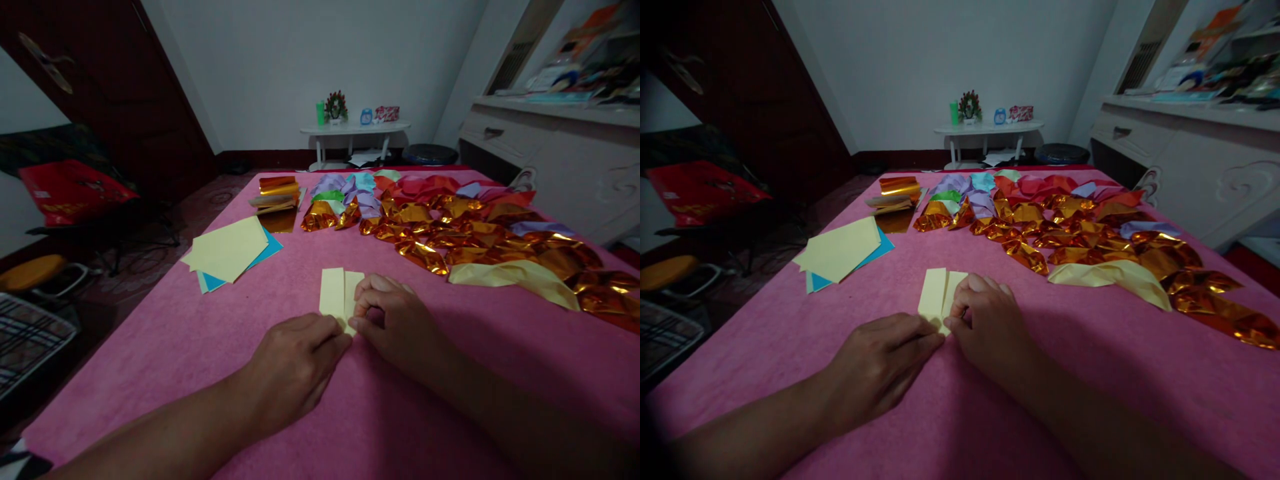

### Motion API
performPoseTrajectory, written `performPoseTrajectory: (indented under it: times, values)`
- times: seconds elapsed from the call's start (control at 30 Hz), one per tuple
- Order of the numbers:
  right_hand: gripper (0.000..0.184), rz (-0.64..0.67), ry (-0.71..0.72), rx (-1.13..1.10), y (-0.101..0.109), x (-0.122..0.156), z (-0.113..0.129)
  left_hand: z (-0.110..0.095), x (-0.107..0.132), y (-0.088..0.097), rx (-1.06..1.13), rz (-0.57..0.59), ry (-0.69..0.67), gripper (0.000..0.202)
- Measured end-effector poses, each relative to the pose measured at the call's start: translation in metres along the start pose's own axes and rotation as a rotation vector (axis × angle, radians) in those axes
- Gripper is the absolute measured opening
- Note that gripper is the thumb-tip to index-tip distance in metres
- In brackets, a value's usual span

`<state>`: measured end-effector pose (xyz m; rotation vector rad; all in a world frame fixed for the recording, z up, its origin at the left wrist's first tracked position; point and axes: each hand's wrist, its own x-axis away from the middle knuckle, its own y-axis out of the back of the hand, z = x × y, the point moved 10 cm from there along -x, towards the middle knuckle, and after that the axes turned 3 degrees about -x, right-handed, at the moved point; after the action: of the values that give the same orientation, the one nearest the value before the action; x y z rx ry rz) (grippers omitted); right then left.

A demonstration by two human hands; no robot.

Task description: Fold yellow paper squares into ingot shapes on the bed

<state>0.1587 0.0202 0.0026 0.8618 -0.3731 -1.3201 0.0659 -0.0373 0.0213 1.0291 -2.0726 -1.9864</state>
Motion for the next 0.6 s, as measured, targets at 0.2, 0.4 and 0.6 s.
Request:
performPoseTrajectory:
  times: [0.2,0.4,0.6]
  values:
    - [0.016,-0.009,-0.069,-0.050,0.005,-0.004,-0.018,-0.001,-0.001,-0.001,-0.033,0.025,-0.001,0.027]
    - [0.005,-0.096,-0.145,0.035,0.020,-0.017,-0.038,-0.001,-0.001,0.000,-0.024,0.021,0.001,0.027]
    - [0.030,-0.086,-0.190,0.060,0.019,-0.040,-0.028,0.000,-0.001,0.002,-0.009,-0.015,0.008,0.025]
